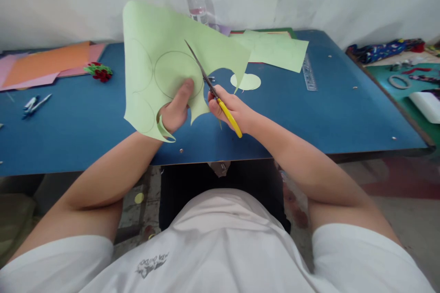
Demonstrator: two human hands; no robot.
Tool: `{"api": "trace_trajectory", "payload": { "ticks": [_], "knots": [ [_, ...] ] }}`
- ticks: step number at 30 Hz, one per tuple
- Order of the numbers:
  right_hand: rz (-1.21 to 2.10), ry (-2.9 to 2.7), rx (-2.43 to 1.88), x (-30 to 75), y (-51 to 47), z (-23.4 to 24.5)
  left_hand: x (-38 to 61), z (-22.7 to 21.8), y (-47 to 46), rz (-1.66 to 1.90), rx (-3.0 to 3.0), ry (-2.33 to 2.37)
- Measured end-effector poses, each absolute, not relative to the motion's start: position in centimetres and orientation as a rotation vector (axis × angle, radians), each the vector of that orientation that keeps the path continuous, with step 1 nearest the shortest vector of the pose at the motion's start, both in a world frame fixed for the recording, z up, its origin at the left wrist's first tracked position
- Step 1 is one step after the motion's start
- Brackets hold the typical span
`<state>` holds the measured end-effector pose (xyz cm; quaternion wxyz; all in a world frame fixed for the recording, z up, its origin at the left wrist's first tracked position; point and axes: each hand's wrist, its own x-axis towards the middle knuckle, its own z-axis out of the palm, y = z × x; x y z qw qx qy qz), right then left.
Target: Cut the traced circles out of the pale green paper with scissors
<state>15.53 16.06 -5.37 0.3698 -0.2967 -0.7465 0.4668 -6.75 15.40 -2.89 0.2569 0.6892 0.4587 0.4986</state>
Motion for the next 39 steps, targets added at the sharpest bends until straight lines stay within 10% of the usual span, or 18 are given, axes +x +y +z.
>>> {"api": "trace_trajectory", "payload": {
  "ticks": [39],
  "knots": [
    [1.138,-1.899,-0.79,15.36,15.58,-5.36,-6.77,-2.94,15.44,1.377,1.925,1.292]
  ]
}}
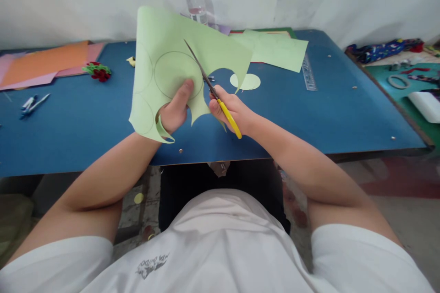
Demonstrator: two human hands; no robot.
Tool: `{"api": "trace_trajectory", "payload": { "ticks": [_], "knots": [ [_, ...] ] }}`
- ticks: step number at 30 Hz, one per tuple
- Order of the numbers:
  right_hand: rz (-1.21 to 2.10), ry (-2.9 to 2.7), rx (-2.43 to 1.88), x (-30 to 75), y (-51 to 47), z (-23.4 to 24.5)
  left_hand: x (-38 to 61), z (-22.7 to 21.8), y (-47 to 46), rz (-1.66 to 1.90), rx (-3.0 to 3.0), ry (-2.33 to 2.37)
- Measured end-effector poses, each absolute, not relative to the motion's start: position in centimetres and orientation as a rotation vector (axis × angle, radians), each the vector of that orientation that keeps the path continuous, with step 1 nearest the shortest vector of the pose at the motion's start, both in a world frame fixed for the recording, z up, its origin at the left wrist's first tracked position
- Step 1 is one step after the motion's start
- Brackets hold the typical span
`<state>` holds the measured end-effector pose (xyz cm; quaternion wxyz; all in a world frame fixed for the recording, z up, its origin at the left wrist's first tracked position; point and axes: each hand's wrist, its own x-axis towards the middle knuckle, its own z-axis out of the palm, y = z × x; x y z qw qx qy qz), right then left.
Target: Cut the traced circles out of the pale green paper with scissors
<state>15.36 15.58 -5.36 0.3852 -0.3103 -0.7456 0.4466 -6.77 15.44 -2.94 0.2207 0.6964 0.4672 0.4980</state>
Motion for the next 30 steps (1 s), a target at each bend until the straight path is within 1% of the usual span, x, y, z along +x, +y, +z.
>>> {"api": "trace_trajectory", "payload": {
  "ticks": [9,19,30],
  "knots": [
    [1.088,-1.912,-0.754,15.3,15.7,-5.6,-6.8,-2.7,15.6,1.398,1.885,1.27],
    [1.064,-1.892,-0.79,15.1,15.6,-5.5,-7.6,-3.9,17.2,1.402,1.906,1.159],
    [1.074,-1.901,-0.793,15.2,15.5,-5.1,-7.5,-4.6,17.3,1.469,1.915,1.16]
  ]
}}
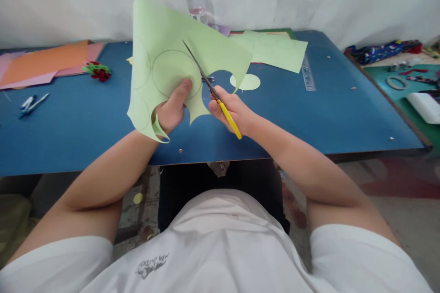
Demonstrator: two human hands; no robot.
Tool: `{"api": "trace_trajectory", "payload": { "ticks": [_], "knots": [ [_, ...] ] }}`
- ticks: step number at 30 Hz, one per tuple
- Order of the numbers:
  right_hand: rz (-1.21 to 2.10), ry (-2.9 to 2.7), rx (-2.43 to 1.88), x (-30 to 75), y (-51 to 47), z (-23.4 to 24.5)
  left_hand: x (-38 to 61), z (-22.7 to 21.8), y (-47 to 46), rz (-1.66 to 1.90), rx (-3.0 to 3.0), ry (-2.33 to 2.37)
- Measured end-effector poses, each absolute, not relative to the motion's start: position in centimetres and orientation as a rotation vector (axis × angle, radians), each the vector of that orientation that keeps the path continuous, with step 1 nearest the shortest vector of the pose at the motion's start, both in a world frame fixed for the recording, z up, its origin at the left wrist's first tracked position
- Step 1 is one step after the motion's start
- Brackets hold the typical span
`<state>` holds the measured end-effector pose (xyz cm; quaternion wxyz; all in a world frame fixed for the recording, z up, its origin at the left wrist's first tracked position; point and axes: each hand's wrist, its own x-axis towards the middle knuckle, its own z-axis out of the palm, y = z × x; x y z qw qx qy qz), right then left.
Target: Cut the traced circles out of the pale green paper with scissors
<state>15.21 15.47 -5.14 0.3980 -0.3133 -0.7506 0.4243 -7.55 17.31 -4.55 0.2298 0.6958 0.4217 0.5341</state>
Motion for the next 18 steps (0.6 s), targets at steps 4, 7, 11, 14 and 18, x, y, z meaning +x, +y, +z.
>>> {"api": "trace_trajectory", "payload": {
  "ticks": [4,7,11,14,18],
  "knots": [
    [1.077,-1.898,-0.799,15.21,15.43,-5.05,-7.49,-4.61,17.21,1.501,1.927,1.147],
    [1.08,-1.896,-0.799,15.17,15.32,-4.9,-7.46,-4.63,17.11,1.489,1.923,1.166],
    [1.101,-1.896,-0.8,15.12,15.11,-4.58,-7.53,-4.55,17.06,1.491,1.869,1.18],
    [1.113,-1.896,-0.804,15.13,15.04,-4.45,-7.68,-4.56,17.08,1.497,1.83,1.177],
    [1.112,-1.892,-0.82,15.06,15.01,-4.42,-7.74,-4.63,17.33,1.477,1.832,1.171]
  ]
}}
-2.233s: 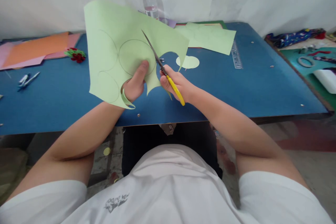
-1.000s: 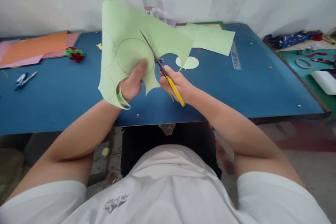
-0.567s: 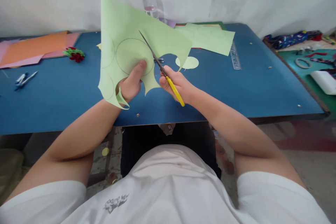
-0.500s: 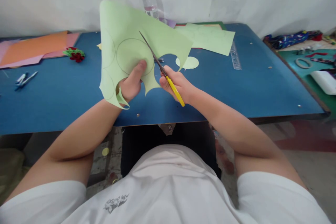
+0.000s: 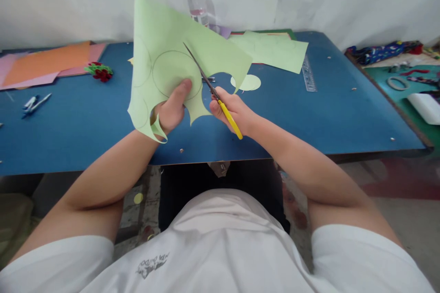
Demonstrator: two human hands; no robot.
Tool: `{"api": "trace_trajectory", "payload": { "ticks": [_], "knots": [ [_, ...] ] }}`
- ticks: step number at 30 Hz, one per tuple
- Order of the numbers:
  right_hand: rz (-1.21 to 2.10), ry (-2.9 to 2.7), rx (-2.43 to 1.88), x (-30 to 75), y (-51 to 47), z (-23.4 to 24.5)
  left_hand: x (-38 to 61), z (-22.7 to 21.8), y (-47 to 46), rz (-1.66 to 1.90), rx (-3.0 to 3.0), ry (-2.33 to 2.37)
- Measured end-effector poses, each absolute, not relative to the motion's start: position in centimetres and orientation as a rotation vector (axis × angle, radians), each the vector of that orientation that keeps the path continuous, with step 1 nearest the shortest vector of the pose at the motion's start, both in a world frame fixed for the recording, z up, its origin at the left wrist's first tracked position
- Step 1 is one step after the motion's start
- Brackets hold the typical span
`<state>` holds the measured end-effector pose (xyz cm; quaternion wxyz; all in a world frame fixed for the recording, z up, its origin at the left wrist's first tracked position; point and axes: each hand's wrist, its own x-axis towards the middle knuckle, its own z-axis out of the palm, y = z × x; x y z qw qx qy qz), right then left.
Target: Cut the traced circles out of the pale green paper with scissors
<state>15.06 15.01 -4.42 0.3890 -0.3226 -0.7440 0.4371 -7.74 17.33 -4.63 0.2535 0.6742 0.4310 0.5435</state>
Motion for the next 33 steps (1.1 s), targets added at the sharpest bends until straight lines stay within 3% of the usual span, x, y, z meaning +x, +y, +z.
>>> {"api": "trace_trajectory", "payload": {
  "ticks": [33],
  "knots": [
    [1.212,-1.85,-0.846,15.2,14.7,-3.6,-8.4,-4.0,17.6,1.472,1.888,1.118]
  ]
}}
